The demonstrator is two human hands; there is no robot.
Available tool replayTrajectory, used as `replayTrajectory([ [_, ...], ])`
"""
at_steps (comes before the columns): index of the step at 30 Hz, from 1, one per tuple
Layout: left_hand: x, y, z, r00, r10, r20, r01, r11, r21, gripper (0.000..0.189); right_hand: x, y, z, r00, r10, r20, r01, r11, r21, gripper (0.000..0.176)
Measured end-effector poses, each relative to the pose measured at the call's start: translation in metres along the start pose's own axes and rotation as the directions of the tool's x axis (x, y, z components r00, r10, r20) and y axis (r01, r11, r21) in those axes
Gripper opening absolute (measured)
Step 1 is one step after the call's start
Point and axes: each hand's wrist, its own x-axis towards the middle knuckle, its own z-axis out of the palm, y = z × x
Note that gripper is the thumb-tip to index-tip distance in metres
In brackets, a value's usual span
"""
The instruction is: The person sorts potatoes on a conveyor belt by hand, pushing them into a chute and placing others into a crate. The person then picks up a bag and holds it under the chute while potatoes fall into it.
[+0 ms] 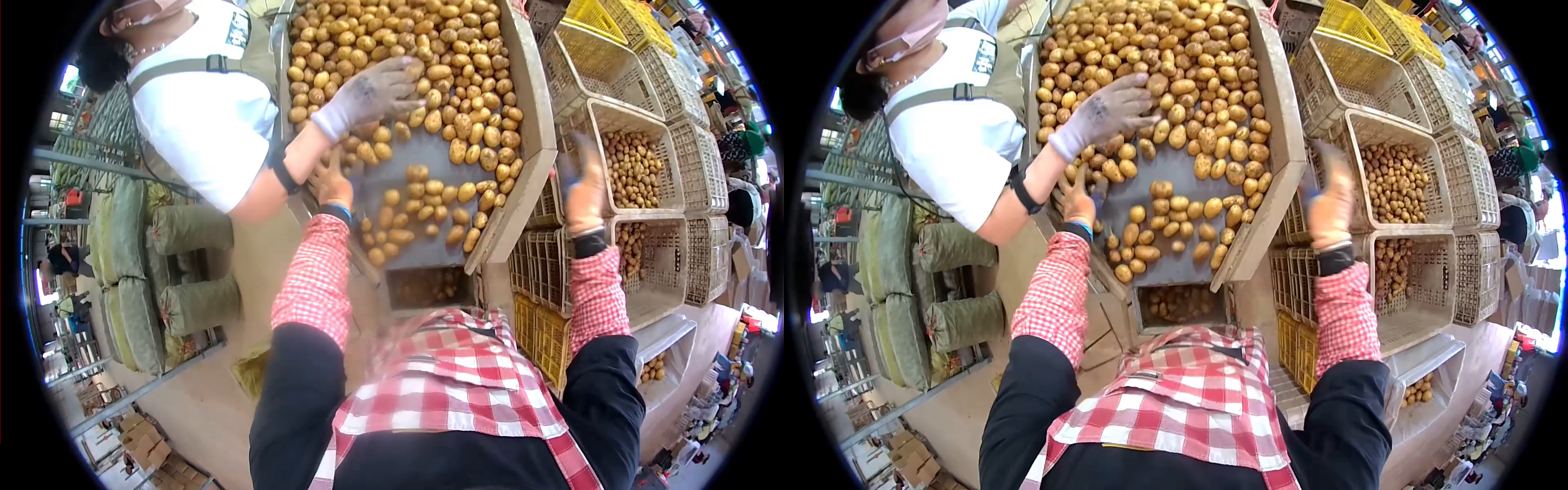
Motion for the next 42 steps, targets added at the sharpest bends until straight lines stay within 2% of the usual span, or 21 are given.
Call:
replayTrajectory([
  [2, -0.012, 0.016, 0.004, 0.993, 0.084, -0.087, -0.075, 0.993, 0.096, 0.064, 0.014, -0.020, 0.040, 0.989, -0.032, 0.147, 0.004, 0.982, 0.190, 0.046],
  [4, -0.030, 0.012, 0.013, 0.945, 0.297, 0.138, -0.303, 0.952, 0.029, 0.059, 0.037, -0.020, 0.079, 0.953, 0.006, 0.302, -0.079, 0.970, 0.229, 0.050],
  [5, -0.046, 0.016, 0.030, 0.929, 0.205, 0.309, -0.291, 0.920, 0.264, 0.069, 0.051, -0.009, 0.108, 0.940, 0.044, 0.340, -0.108, 0.979, 0.173, 0.055],
  [6, -0.074, 0.032, 0.010, 0.884, 0.311, 0.349, -0.412, 0.871, 0.268, 0.075, 0.063, 0.000, 0.132, 0.925, 0.081, 0.372, -0.133, 0.984, 0.116, 0.060],
  [9, -0.122, 0.062, -0.025, 0.794, 0.295, 0.531, -0.402, 0.911, 0.094, 0.078, 0.079, -0.038, 0.161, 0.767, 0.338, 0.545, -0.104, 0.905, -0.413, 0.068],
  [12, -0.124, 0.037, -0.010, 0.790, 0.552, 0.267, -0.554, 0.829, -0.075, 0.056, 0.042, -0.082, 0.174, 0.779, 0.230, 0.583, -0.044, 0.948, -0.316, 0.056],
  [14, -0.106, 0.036, -0.024, 0.903, 0.428, 0.033, -0.426, 0.904, -0.040, 0.055, 0.013, -0.101, 0.172, 0.648, 0.248, 0.720, 0.045, 0.931, -0.362, 0.060],
  [17, -0.068, 0.024, -0.024, 0.987, 0.128, -0.094, -0.122, 0.991, 0.062, 0.065, -0.051, -0.115, 0.172, 0.632, 0.172, 0.755, 0.098, 0.950, -0.298, 0.067],
  [18, -0.061, 0.028, -0.027, 0.997, 0.032, -0.063, -0.039, 0.994, -0.107, 0.063, -0.067, -0.122, 0.164, 0.582, 0.139, 0.801, 0.123, 0.959, -0.256, 0.070],
  [20, -0.051, 0.012, -0.001, 0.983, 0.170, 0.071, -0.177, 0.979, 0.103, 0.070, -0.092, -0.145, 0.148, 0.527, 0.114, 0.842, 0.185, 0.952, -0.245, 0.071],
  [22, -0.070, 0.049, -0.026, 0.940, 0.123, 0.319, -0.176, 0.974, 0.141, 0.074, -0.103, -0.166, 0.126, 0.426, 0.107, 0.899, 0.222, 0.950, -0.218, 0.067],
  [24, -0.096, 0.061, -0.023, 0.877, 0.235, 0.418, -0.309, 0.944, 0.118, 0.075, -0.132, -0.153, 0.134, 0.466, 0.077, 0.882, 0.122, 0.981, -0.150, 0.062],
  [26, -0.127, 0.061, -0.002, 0.892, 0.311, 0.329, -0.356, 0.930, 0.087, 0.075, -0.142, -0.143, 0.130, 0.403, 0.048, 0.914, 0.160, 0.979, -0.122, 0.055],
  [28, -0.156, 0.054, 0.007, 0.875, 0.366, 0.317, -0.388, 0.922, 0.007, 0.074, -0.136, -0.122, 0.125, 0.654, -0.040, 0.756, 0.025, 0.999, 0.031, 0.047],
  [31, -0.184, 0.053, -0.015, 0.747, 0.448, 0.492, -0.522, 0.853, 0.016, 0.069, -0.102, -0.099, 0.120, 0.887, 0.050, 0.459, 0.027, 0.987, -0.160, 0.053],
  [32, -0.190, 0.049, -0.016, 0.743, 0.442, 0.502, -0.518, 0.855, 0.013, 0.069, -0.084, -0.108, 0.111, 0.820, 0.217, 0.529, -0.144, 0.974, -0.176, 0.056],
  [34, -0.189, 0.041, -0.020, 0.715, 0.547, 0.435, -0.561, 0.820, -0.109, 0.061, -0.080, -0.111, 0.119, 0.717, 0.248, 0.652, -0.101, 0.962, -0.255, 0.061],
  [35, -0.181, 0.038, -0.020, 0.748, 0.573, 0.335, -0.559, 0.816, -0.147, 0.054, -0.082, -0.117, 0.121, 0.607, 0.286, 0.742, 0.009, 0.931, -0.366, 0.066],
  [38, -0.150, 0.040, -0.033, 0.893, 0.447, 0.050, -0.443, 0.894, -0.070, 0.052, -0.108, -0.126, 0.122, 0.546, 0.247, 0.800, 0.042, 0.946, -0.321, 0.064],
  [41, -0.134, 0.042, -0.028, 0.947, 0.280, 0.158, -0.289, 0.957, 0.039, 0.066, -0.140, -0.120, 0.133, 0.490, 0.174, 0.854, 0.243, 0.914, -0.326, 0.055],
  [42, -0.138, 0.043, -0.026, 0.912, 0.344, 0.221, -0.374, 0.920, 0.113, 0.071, -0.144, -0.127, 0.127, 0.485, 0.143, 0.863, 0.280, 0.909, -0.308, 0.050],
])
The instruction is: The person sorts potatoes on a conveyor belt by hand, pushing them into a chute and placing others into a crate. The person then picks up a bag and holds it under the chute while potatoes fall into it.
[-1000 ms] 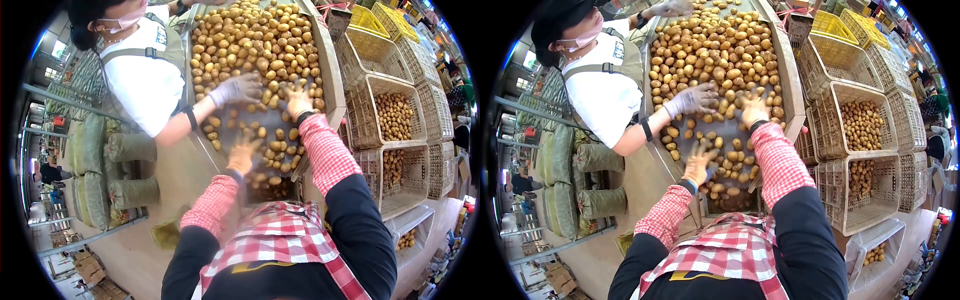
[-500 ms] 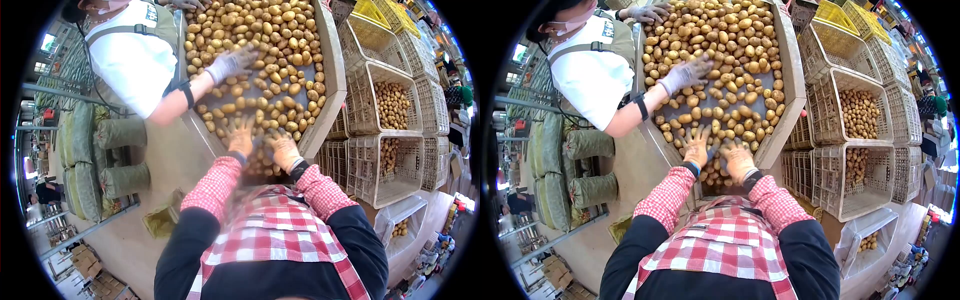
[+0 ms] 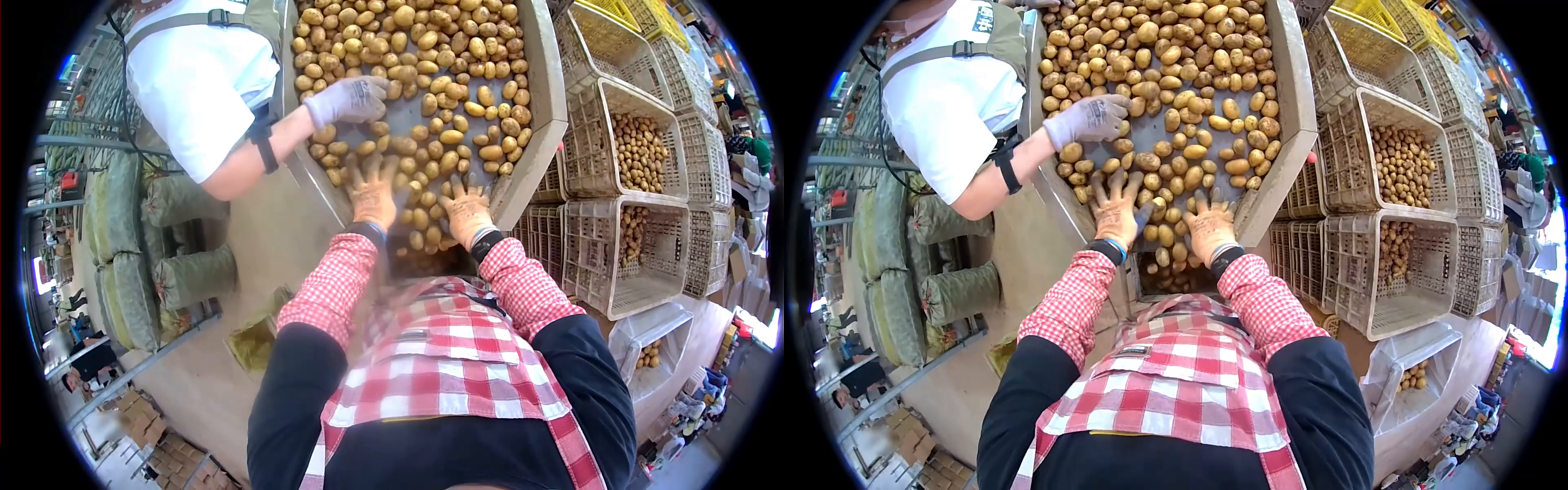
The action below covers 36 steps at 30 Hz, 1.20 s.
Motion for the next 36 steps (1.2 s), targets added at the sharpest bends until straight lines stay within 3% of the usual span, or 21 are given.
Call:
replayTrajectory([
  [2, -0.015, 0.012, 0.006, 0.995, 0.078, 0.061, -0.077, 0.997, -0.015, 0.073, -0.011, -0.003, -0.008, 0.999, -0.030, 0.034, 0.027, 0.997, 0.075, 0.043],
  [4, -0.031, 0.021, 0.000, 0.975, 0.167, 0.147, -0.164, 0.986, -0.034, 0.069, -0.009, 0.004, 0.006, 0.995, -0.066, -0.075, 0.087, 0.940, 0.329, 0.043],
  [5, -0.038, 0.020, -0.006, 0.942, 0.273, 0.193, -0.271, 0.962, -0.040, 0.067, -0.007, 0.008, 0.011, 0.960, 0.010, -0.281, 0.122, 0.885, 0.449, 0.040],
  [8, -0.057, 0.007, 0.012, 0.872, 0.462, 0.160, -0.474, 0.880, 0.043, 0.062, 0.013, 0.016, -0.008, 0.816, 0.096, -0.570, 0.231, 0.850, 0.473, 0.039],
  [10, -0.059, 0.003, 0.014, 0.759, 0.608, 0.233, -0.614, 0.788, -0.054, 0.055, 0.033, 0.012, -0.029, 0.770, 0.088, -0.632, 0.265, 0.857, 0.442, 0.050],
  [11, -0.058, 0.002, 0.014, 0.735, 0.664, 0.135, -0.661, 0.747, -0.073, 0.044, 0.040, 0.005, -0.037, 0.761, 0.072, -0.645, 0.250, 0.884, 0.394, 0.048],
  [15, -0.060, 0.004, 0.015, 0.748, 0.637, 0.186, -0.645, 0.764, -0.021, 0.035, 0.080, -0.025, -0.034, 0.934, -0.152, -0.323, 0.192, 0.977, 0.097, 0.051],
  [18, -0.059, 0.008, 0.012, 0.730, 0.585, 0.353, -0.621, 0.784, -0.015, 0.037, 0.101, -0.049, -0.036, 0.992, -0.075, -0.105, 0.080, 0.996, 0.046, 0.059],
  [19, -0.058, 0.009, 0.011, 0.721, 0.583, 0.375, -0.632, 0.774, 0.012, 0.040, 0.103, -0.055, -0.042, 0.985, -0.018, -0.173, 0.035, 0.994, 0.100, 0.056],
  [20, -0.059, 0.010, 0.012, 0.720, 0.585, 0.374, -0.634, 0.773, 0.013, 0.040, 0.106, -0.053, -0.050, 1.000, 0.001, -0.017, 0.000, 0.996, 0.084, 0.051],
  [24, -0.060, 0.010, 0.010, 0.742, 0.576, 0.343, -0.617, 0.787, 0.012, 0.044, 0.095, -0.044, -0.062, 0.990, 0.129, -0.056, -0.107, 0.950, 0.292, 0.043],
  [25, -0.059, 0.010, 0.007, 0.730, 0.576, 0.368, -0.628, 0.778, 0.029, 0.044, 0.075, -0.037, -0.063, 0.978, 0.113, -0.177, -0.038, 0.924, 0.382, 0.045],
  [27, -0.060, 0.012, 0.004, 0.734, 0.576, 0.361, -0.629, 0.777, 0.040, 0.044, 0.024, -0.009, -0.063, 0.867, 0.140, -0.478, 0.166, 0.824, 0.542, 0.048],
  [28, -0.060, 0.009, 0.008, 0.731, 0.610, 0.306, -0.645, 0.764, 0.020, 0.044, -0.006, 0.017, -0.059, 0.752, 0.193, -0.630, 0.308, 0.743, 0.595, 0.048],
  [29, -0.060, 0.008, 0.009, 0.732, 0.612, 0.300, -0.644, 0.765, 0.012, 0.044, -0.028, 0.055, -0.050, 0.626, 0.244, -0.741, 0.319, 0.786, 0.529, 0.054],
  [30, -0.060, 0.008, 0.008, 0.731, 0.616, 0.295, -0.646, 0.763, 0.008, 0.044, -0.046, 0.111, -0.023, 0.470, 0.325, -0.821, 0.265, 0.835, 0.483, 0.060],
  [31, -0.059, 0.007, 0.007, 0.728, 0.619, 0.294, -0.648, 0.762, -0.002, 0.044, -0.092, 0.116, -0.061, 0.561, 0.690, -0.458, 0.010, 0.548, 0.836, 0.055],
  [32, -0.058, 0.008, 0.006, 0.730, 0.611, 0.306, -0.642, 0.767, 0.000, 0.044, -0.117, 0.157, -0.044, 0.459, 0.660, -0.595, -0.185, 0.726, 0.663, 0.052],
  [33, -0.057, 0.009, 0.006, 0.735, 0.601, 0.313, -0.634, 0.773, 0.004, 0.044, -0.142, 0.198, -0.028, 0.343, 0.611, -0.714, -0.424, 0.779, 0.463, 0.049],
  [35, -0.055, 0.010, 0.007, 0.717, 0.611, 0.335, -0.641, 0.767, -0.026, 0.044, -0.155, 0.219, -0.021, 0.376, 0.472, -0.797, -0.526, 0.817, 0.235, 0.047],
  [36, -0.055, 0.009, 0.007, 0.697, 0.617, 0.366, -0.648, 0.760, -0.049, 0.044, -0.145, 0.191, -0.042, 0.430, 0.432, -0.793, -0.316, 0.895, 0.316, 0.045],
])
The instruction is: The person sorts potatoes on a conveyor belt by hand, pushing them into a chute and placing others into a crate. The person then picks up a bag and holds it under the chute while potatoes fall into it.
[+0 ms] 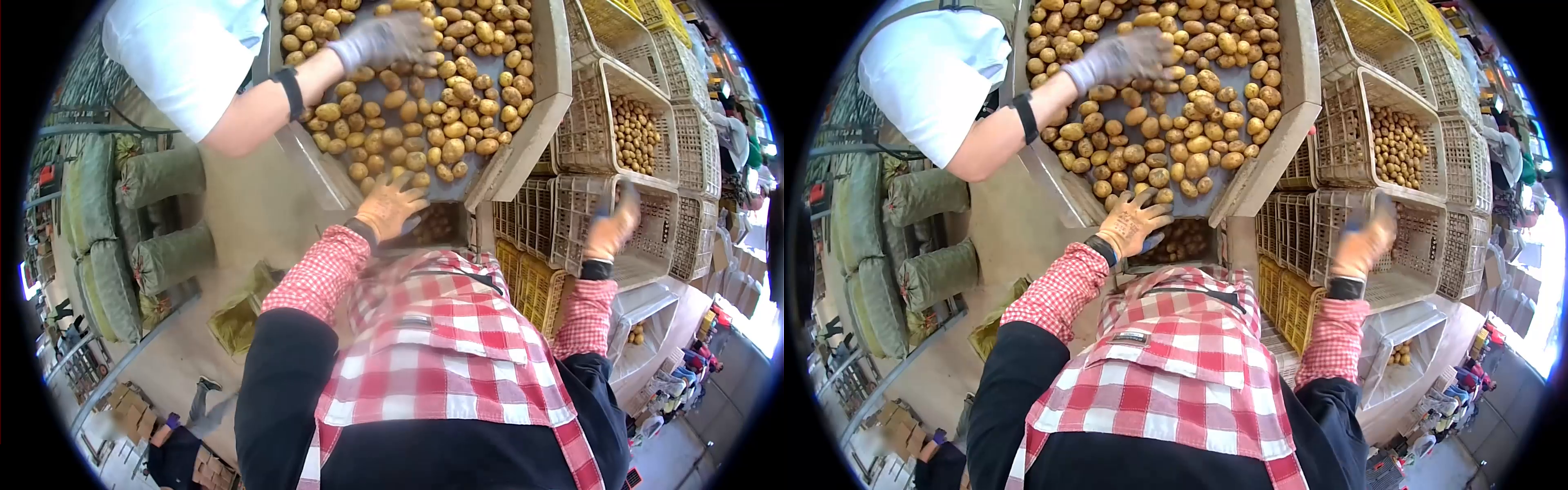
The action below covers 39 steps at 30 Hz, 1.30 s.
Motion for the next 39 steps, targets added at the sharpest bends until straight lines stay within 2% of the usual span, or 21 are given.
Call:
replayTrajectory([
  [1, -0.001, 0.000, 0.000, 1.000, 0.024, 0.017, -0.025, 1.000, 0.004, 0.043, 0.005, -0.072, 0.000, 0.887, 0.344, 0.307, -0.458, 0.582, 0.672, 0.041],
  [2, -0.002, 0.000, 0.001, 0.999, 0.028, 0.021, -0.029, 1.000, 0.012, 0.043, -0.010, -0.074, 0.037, 0.957, -0.172, 0.232, 0.059, 0.902, 0.428, 0.037],
  [3, -0.002, -0.001, 0.004, 0.999, 0.042, -0.004, -0.042, 0.999, 0.011, 0.042, -0.020, -0.093, 0.074, 0.871, -0.442, 0.212, 0.339, 0.856, 0.390, 0.048],
  [4, -0.003, -0.002, 0.006, 0.998, 0.053, -0.028, -0.053, 0.999, 0.012, 0.041, -0.011, -0.145, 0.077, 0.771, -0.550, 0.322, 0.355, 0.790, 0.499, 0.055],
  [6, -0.005, -0.001, 0.004, 0.998, 0.055, -0.034, -0.054, 0.998, 0.021, 0.041, -0.012, -0.199, 0.123, 0.696, -0.626, 0.351, 0.423, 0.753, 0.504, 0.058],
  [10, -0.004, 0.000, 0.007, 0.997, 0.051, -0.052, -0.050, 0.998, 0.028, 0.040, 0.013, -0.271, 0.162, 0.641, -0.337, 0.690, 0.291, 0.938, 0.188, 0.055],
  [14, -0.004, -0.002, 0.007, 0.998, 0.053, -0.030, -0.053, 0.999, -0.008, 0.040, -0.004, -0.270, 0.175, 0.709, -0.236, 0.665, 0.161, 0.972, 0.173, 0.039],
  [16, -0.005, -0.003, 0.012, 0.997, 0.055, -0.053, -0.056, 0.998, -0.028, 0.039, -0.017, -0.260, 0.181, 0.636, -0.174, 0.752, 0.057, 0.982, 0.179, 0.037],
  [18, -0.006, -0.003, 0.012, 0.995, 0.067, -0.069, -0.070, 0.997, -0.037, 0.040, -0.019, -0.254, 0.180, 0.619, -0.203, 0.759, 0.127, 0.979, 0.159, 0.036],
  [20, -0.006, -0.006, 0.013, 0.990, 0.084, -0.116, -0.089, 0.995, -0.038, 0.039, -0.012, -0.239, 0.162, 0.636, -0.317, 0.704, 0.069, 0.932, 0.357, 0.038],
  [22, -0.006, -0.006, 0.018, 0.987, 0.076, -0.141, -0.082, 0.996, -0.033, 0.036, 0.012, -0.213, 0.103, 0.750, -0.399, 0.528, 0.154, 0.881, 0.447, 0.046],
  [24, -0.005, -0.004, 0.008, 0.991, 0.064, -0.119, -0.076, 0.992, -0.098, 0.033, 0.038, -0.128, 0.107, 0.914, -0.402, 0.054, 0.291, 0.742, 0.605, 0.041],
  [26, -0.004, -0.003, 0.006, 0.994, 0.042, -0.096, -0.053, 0.992, -0.112, 0.033, 0.081, -0.080, 0.061, 0.985, -0.173, 0.003, 0.169, 0.967, 0.191, 0.033],
  [28, -0.002, -0.004, 0.014, 0.991, 0.051, -0.123, -0.064, 0.993, -0.101, 0.033, 0.106, -0.055, 0.038, 0.972, -0.155, -0.179, 0.101, 0.955, -0.280, 0.033],
  [30, -0.004, -0.005, 0.012, 0.982, 0.082, -0.169, -0.094, 0.993, -0.069, 0.030, 0.092, -0.077, 0.047, 0.951, -0.236, 0.202, 0.227, 0.972, 0.068, 0.031],
  [31, -0.005, -0.004, 0.013, 0.982, 0.083, -0.170, -0.096, 0.993, -0.067, 0.030, 0.081, -0.096, 0.059, 0.816, -0.233, 0.529, 0.208, 0.972, 0.108, 0.033],
  [32, -0.005, -0.005, 0.013, 0.977, 0.082, -0.195, -0.109, 0.985, -0.130, 0.030, 0.064, -0.119, 0.069, 0.720, -0.452, 0.527, 0.381, 0.892, 0.244, 0.039],
  [33, -0.006, -0.007, 0.013, 0.973, 0.080, -0.218, -0.124, 0.973, -0.193, 0.029, 0.054, -0.147, 0.085, 0.559, -0.381, 0.737, 0.457, 0.883, 0.109, 0.041],
  [36, -0.010, -0.012, 0.013, 0.920, -0.013, -0.391, -0.101, 0.957, -0.271, 0.028, 0.025, -0.171, 0.141, 0.496, -0.228, 0.838, 0.401, 0.916, 0.012, 0.043],
  [38, -0.009, -0.015, -0.009, 0.901, -0.051, -0.432, -0.077, 0.959, -0.272, 0.035, 0.019, -0.192, 0.142, 0.542, -0.175, 0.822, 0.361, 0.932, -0.039, 0.042],
  [39, -0.008, -0.014, -0.021, 0.837, -0.243, -0.491, 0.147, 0.963, -0.227, 0.038, 0.017, -0.195, 0.145, 0.578, -0.173, 0.798, 0.350, 0.935, -0.051, 0.040],
])
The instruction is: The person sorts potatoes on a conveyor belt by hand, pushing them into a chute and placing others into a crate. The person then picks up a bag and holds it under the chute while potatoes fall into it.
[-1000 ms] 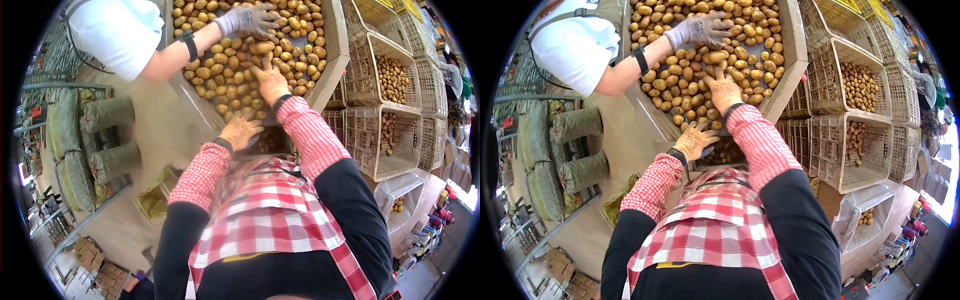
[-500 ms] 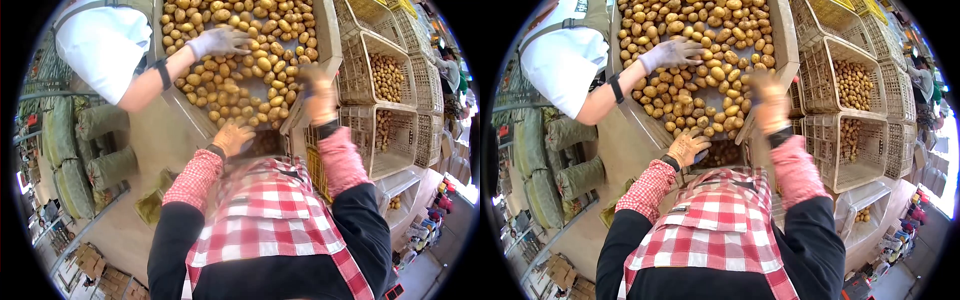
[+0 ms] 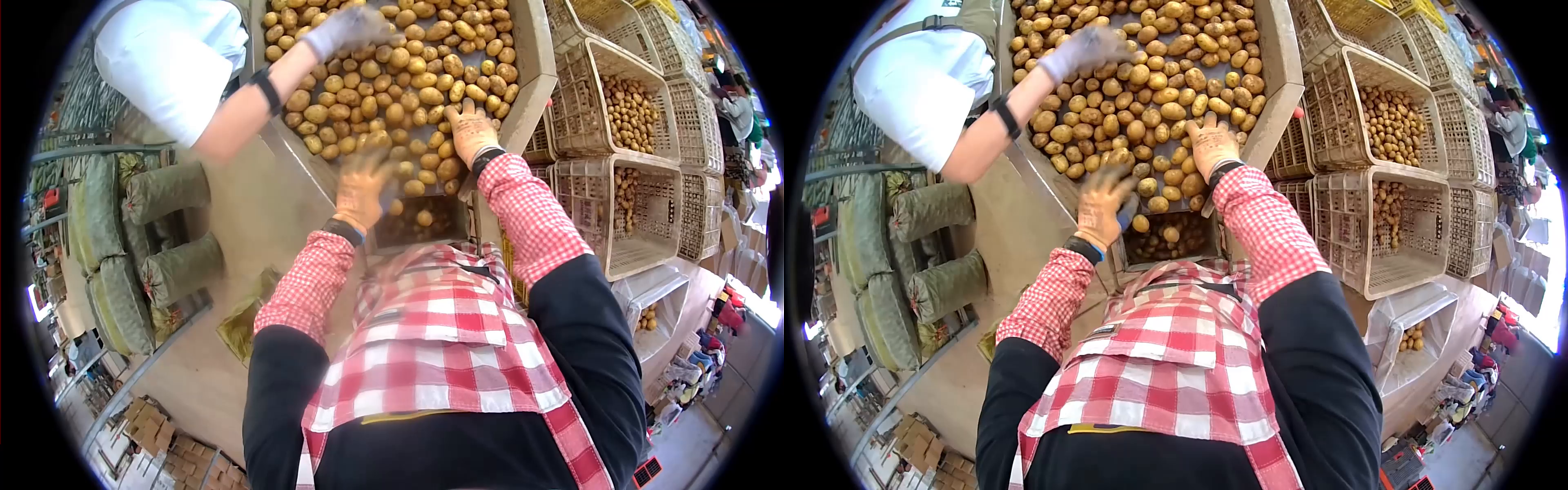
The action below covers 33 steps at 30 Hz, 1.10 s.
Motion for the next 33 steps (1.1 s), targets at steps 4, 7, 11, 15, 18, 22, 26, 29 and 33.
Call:
replayTrajectory([
  [4, 0.000, -0.001, 0.024, 0.960, -0.278, 0.043, 0.259, 0.933, 0.252, 0.050, -0.003, -0.011, 0.008, 0.999, 0.029, 0.017, -0.030, 0.995, 0.090, 0.044],
  [7, -0.002, 0.011, 0.032, 0.937, -0.267, 0.228, 0.199, 0.939, 0.282, 0.052, -0.008, -0.026, 0.018, 0.999, 0.018, 0.032, -0.019, 0.999, 0.039, 0.038],
  [11, -0.008, 0.009, 0.023, 0.947, -0.182, 0.266, 0.102, 0.952, 0.289, 0.047, 0.002, -0.019, 0.028, 1.000, -0.014, -0.010, 0.016, 0.972, 0.234, 0.028],
  [15, -0.014, 0.001, 0.022, 0.913, 0.087, 0.399, -0.197, 0.949, 0.245, 0.039, -0.031, -0.008, 0.011, 0.931, -0.160, -0.327, 0.246, 0.939, 0.241, 0.038],
  [18, -0.013, -0.002, 0.022, 0.885, 0.169, 0.435, -0.273, 0.943, 0.190, 0.036, -0.049, 0.068, -0.046, 0.728, -0.098, -0.679, 0.350, 0.904, 0.245, 0.052],
  [22, -0.014, -0.004, 0.022, 0.889, 0.233, 0.394, -0.237, 0.971, -0.038, 0.032, -0.045, 0.149, -0.094, 0.496, 0.247, -0.833, -0.268, 0.955, 0.123, 0.055],
  [26, -0.016, -0.009, 0.027, 0.972, 0.186, 0.143, -0.171, 0.979, -0.110, 0.025, -0.025, 0.011, -0.028, 0.849, -0.405, -0.340, 0.459, 0.884, 0.093, 0.052],
  [29, -0.014, -0.003, 0.024, 0.989, 0.094, 0.117, -0.082, 0.991, -0.104, 0.024, 0.016, -0.042, 0.022, 0.836, -0.430, -0.340, 0.442, 0.896, -0.045, 0.041],
  [33, -0.012, -0.002, 0.028, 0.994, 0.078, 0.081, -0.076, 0.997, -0.024, 0.025, 0.039, -0.079, 0.001, 0.913, -0.255, -0.318, 0.257, 0.966, -0.036, 0.045],
])
